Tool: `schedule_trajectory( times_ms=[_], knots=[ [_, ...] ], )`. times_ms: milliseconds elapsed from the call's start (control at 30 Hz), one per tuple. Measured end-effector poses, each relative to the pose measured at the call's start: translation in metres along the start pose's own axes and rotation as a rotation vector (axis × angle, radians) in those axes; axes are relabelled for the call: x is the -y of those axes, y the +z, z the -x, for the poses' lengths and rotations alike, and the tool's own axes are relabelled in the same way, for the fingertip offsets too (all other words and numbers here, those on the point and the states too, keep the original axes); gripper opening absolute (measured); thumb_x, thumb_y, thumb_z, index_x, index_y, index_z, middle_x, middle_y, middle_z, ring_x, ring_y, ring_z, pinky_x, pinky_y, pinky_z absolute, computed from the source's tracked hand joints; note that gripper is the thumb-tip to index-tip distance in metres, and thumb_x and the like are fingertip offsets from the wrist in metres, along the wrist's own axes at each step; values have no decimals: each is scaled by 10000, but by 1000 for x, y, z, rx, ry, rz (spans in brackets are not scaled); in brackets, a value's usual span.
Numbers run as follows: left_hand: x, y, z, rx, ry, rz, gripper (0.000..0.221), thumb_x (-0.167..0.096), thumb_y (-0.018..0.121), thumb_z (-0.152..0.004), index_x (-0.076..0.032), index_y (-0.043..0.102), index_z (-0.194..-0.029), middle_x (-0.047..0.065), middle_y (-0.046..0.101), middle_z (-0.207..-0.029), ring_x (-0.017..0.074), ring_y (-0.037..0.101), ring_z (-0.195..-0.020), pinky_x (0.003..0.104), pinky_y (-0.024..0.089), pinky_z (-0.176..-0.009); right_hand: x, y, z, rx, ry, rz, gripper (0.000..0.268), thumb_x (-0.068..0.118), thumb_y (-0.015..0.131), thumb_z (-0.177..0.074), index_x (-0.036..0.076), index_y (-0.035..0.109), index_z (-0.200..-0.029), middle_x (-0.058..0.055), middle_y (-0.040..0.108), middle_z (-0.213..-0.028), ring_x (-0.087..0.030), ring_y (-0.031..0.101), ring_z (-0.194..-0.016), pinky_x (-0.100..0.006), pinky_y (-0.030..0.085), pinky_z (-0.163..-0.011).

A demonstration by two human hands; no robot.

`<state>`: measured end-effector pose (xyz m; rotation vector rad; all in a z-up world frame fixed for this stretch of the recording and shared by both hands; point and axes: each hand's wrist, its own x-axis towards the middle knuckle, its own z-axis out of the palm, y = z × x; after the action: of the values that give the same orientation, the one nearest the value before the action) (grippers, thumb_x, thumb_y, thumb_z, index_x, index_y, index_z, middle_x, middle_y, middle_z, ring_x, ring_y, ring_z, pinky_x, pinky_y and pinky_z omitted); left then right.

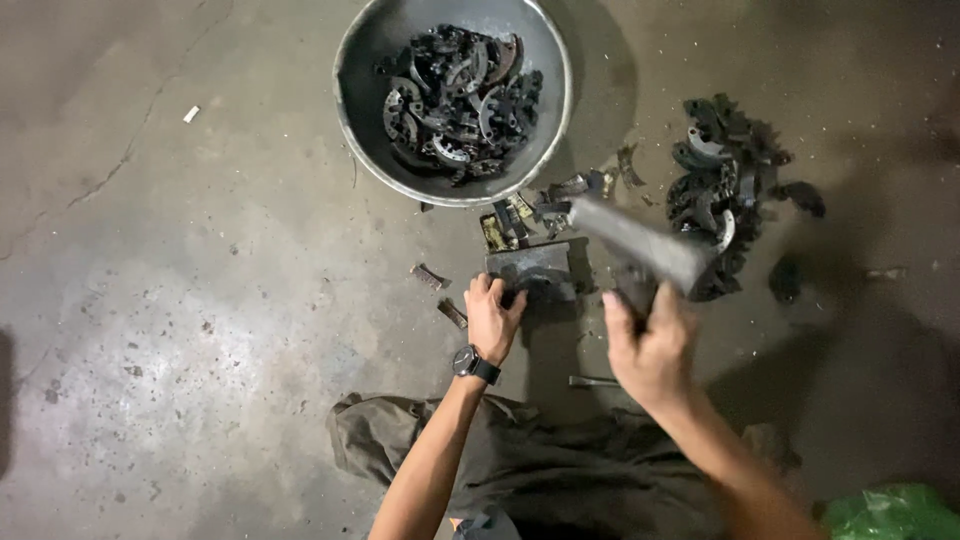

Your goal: Manually process and repair small mechanical components on a metal block using a hammer and pins.

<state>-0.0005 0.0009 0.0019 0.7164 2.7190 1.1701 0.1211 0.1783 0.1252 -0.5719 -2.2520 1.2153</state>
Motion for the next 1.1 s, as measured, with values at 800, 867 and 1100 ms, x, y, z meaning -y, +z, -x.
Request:
schedule_trajectory(
  times_ms=[800, 867, 1100],
  knots=[
    [-3, -11, 7, 5, -111, 41, 266, -195, 815, -828, -16, 626, -881, 174, 575, -951, 395, 536, -868, 480, 461, -763, -24, 9, 2, 408, 546, 224, 311, 305, 584, -1014, -4, 620, -999, -93, 636, -612, -245, 598, -452, -395, 451, -402],
    [-7, -17, 4, 0, -11, 52, 236, -170, 799, -855, -23, 620, -904, 174, 568, -960, 391, 555, -897, 473, 478, -779, -3, -6, -1, 334, 524, 160, 304, 299, 604, -1000, -4, 619, -971, -83, 637, -593, -198, 622, -458, -362, 481, -432],
    [-6, -21, -14, 166, 667, -88, 294, -40, 638, -828, -9, 625, -1121, 184, 571, -1111, 363, 564, -994, 432, 500, -871, 8, -6, 5, 252, 558, 48, 291, 311, 641, -974, 22, 619, -945, -53, 609, -577, -159, 593, -456, -332, 461, -427]
  ],
)
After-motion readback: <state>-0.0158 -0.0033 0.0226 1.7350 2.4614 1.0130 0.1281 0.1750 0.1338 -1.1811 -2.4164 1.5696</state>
